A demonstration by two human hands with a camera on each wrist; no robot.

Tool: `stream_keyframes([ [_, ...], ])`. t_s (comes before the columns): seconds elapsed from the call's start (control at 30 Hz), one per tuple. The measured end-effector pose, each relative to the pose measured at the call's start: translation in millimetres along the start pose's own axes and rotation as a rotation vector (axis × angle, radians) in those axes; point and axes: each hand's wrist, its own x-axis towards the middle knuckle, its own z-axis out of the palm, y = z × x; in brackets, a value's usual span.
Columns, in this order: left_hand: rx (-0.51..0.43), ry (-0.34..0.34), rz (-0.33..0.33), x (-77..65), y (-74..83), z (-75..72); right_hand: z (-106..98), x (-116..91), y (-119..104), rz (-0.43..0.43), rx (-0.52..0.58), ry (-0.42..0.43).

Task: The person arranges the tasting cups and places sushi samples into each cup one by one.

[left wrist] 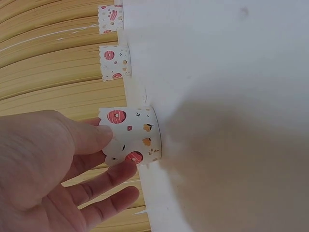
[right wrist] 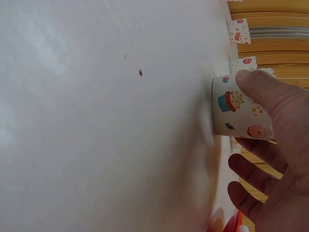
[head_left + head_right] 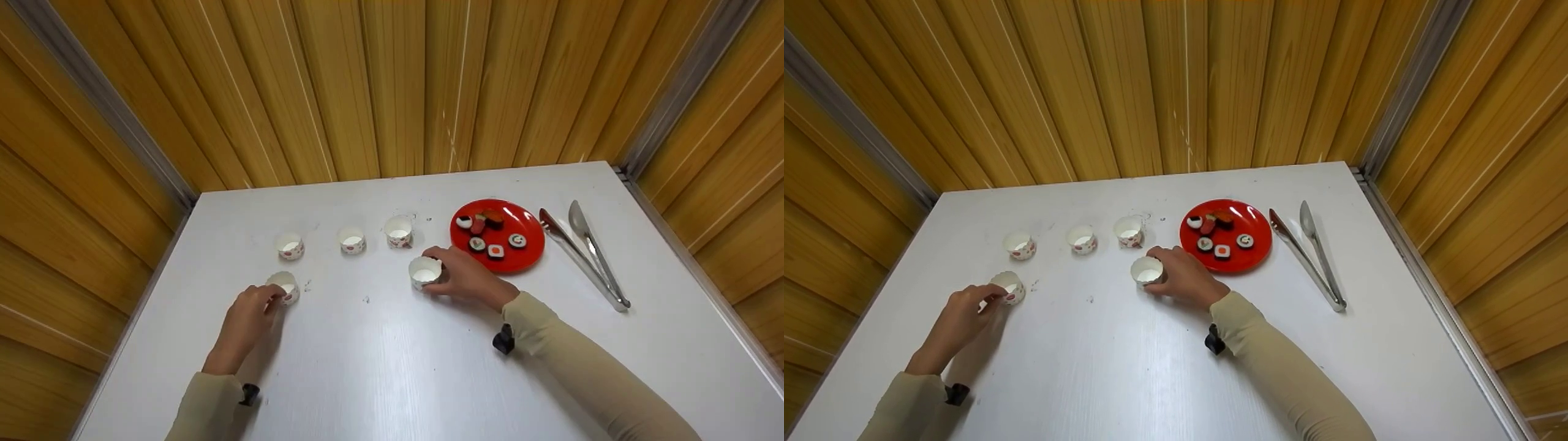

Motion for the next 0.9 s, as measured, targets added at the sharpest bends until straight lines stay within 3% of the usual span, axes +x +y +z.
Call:
stream_keyframes([
  [0.57, -0.002, -0.02, -0.006, 0.1, -0.7, -1.8, 0.6, 1.1, -1.2, 0.003, -0.01, -0.001],
  [0.9, -0.035, 0.126, 0.089, 2.0, 1.9, -4.9, 1.0, 0.7, -0.1, 0.003, -0.011, 0.003],
])
